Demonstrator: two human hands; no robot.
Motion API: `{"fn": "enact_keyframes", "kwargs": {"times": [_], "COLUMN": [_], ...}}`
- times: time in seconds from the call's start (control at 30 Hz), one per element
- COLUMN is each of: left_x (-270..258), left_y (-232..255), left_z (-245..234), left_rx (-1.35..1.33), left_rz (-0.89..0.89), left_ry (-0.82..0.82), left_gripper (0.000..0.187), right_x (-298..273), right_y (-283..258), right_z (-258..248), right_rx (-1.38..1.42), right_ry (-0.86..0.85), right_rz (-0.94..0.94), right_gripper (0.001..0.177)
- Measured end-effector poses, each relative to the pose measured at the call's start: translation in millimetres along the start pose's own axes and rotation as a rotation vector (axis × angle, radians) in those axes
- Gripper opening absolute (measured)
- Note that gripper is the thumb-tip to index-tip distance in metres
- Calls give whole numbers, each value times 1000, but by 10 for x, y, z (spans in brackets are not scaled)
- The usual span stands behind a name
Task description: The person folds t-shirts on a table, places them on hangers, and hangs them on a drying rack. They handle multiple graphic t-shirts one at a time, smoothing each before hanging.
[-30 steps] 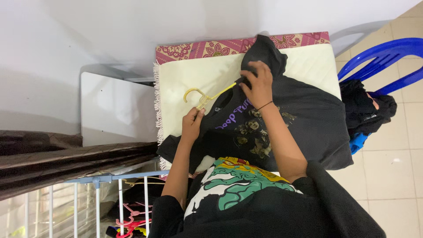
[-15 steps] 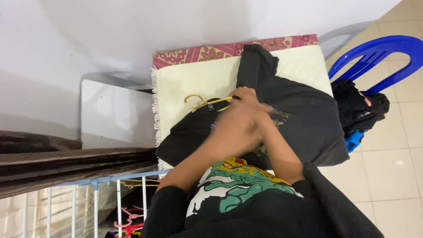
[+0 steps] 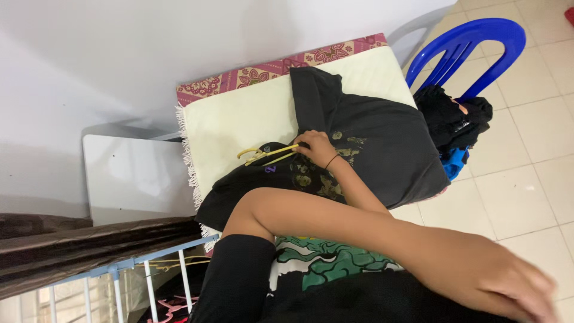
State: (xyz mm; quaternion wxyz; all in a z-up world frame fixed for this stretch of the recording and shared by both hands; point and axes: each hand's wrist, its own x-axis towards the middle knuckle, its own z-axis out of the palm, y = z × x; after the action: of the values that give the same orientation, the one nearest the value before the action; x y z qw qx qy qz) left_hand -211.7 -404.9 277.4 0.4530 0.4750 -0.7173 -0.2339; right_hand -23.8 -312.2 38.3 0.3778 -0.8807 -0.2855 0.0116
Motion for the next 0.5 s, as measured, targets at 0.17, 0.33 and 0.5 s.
{"fn": "enact_keyframes", "kwargs": {"times": [0.17,0.33,0.5], "left_x": [-21,-178,-144], "left_y": [61,139,192], "left_z": [120,176,105], "left_rx": [25,26,-18], "left_rz": [-17,-12,29], "left_ry": [95,135,170], "left_gripper": [24,25,26], "right_x": [-3,54,64], "right_y": [-4,-97,-115], "right_z": [95,19,-136], "right_rx": [-35,-27,-16], "right_ry": [-51,-15,-31], "right_rz": [-55,-109,-105], "right_gripper": [20,20,21]}}
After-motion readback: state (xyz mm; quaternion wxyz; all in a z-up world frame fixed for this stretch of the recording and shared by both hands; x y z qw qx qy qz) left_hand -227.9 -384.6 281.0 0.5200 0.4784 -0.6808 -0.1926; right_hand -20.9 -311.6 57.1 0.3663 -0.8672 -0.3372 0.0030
